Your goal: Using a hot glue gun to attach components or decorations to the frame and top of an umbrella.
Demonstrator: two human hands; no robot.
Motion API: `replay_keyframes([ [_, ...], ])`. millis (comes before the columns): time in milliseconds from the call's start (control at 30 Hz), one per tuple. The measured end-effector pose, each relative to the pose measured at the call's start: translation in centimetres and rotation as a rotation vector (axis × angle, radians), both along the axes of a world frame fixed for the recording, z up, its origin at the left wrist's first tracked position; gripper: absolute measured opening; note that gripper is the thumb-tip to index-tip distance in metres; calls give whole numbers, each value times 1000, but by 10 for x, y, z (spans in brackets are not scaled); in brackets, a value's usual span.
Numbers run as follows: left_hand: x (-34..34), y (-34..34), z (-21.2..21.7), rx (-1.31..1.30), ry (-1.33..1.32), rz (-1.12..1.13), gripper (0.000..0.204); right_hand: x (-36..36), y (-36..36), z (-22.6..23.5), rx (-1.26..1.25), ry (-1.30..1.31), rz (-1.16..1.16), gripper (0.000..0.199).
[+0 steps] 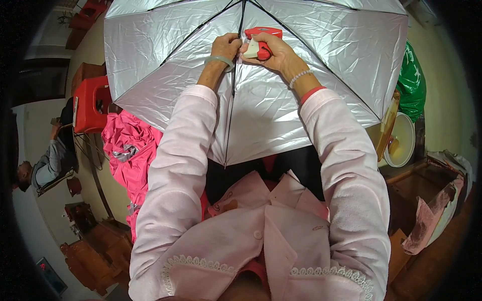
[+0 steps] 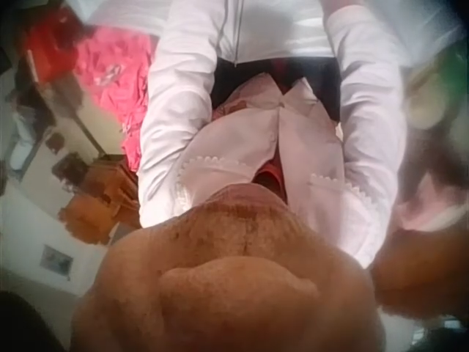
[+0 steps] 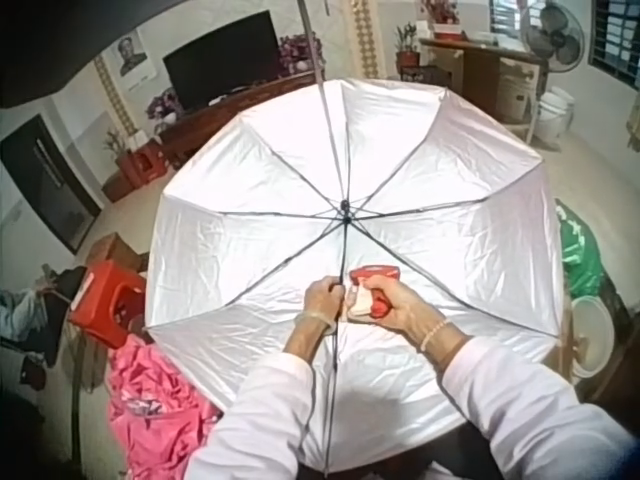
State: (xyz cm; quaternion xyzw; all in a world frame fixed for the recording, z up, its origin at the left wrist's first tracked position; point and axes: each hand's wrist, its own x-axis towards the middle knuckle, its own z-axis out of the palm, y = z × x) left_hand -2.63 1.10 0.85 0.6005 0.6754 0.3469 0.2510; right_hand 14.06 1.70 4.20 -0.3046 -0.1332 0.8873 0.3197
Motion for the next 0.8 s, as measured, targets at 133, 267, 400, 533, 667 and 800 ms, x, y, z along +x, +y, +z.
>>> replay_keyframes([
  [133, 1, 0, 1, 13, 3, -4, 31, 0, -1, 0, 9, -20, -25, 28],
  [267, 2, -3, 3, 43, 10, -1, 27, 0, -1, 0, 26, -16, -3, 29],
  [400, 1, -3, 7, 14, 61, -46, 31, 0, 1, 0, 24, -25, 19, 28],
  [533, 3, -3, 7, 14, 34, -46, 30, 1, 5, -1, 18, -11, 71, 27],
  [667, 2, -4, 5, -6, 22, -49, 30, 3, 10, -2, 77, -27, 169, 24],
  [800, 4, -6, 4, 17, 35, -14, 28, 6, 10, -2, 103, -49, 171, 24],
])
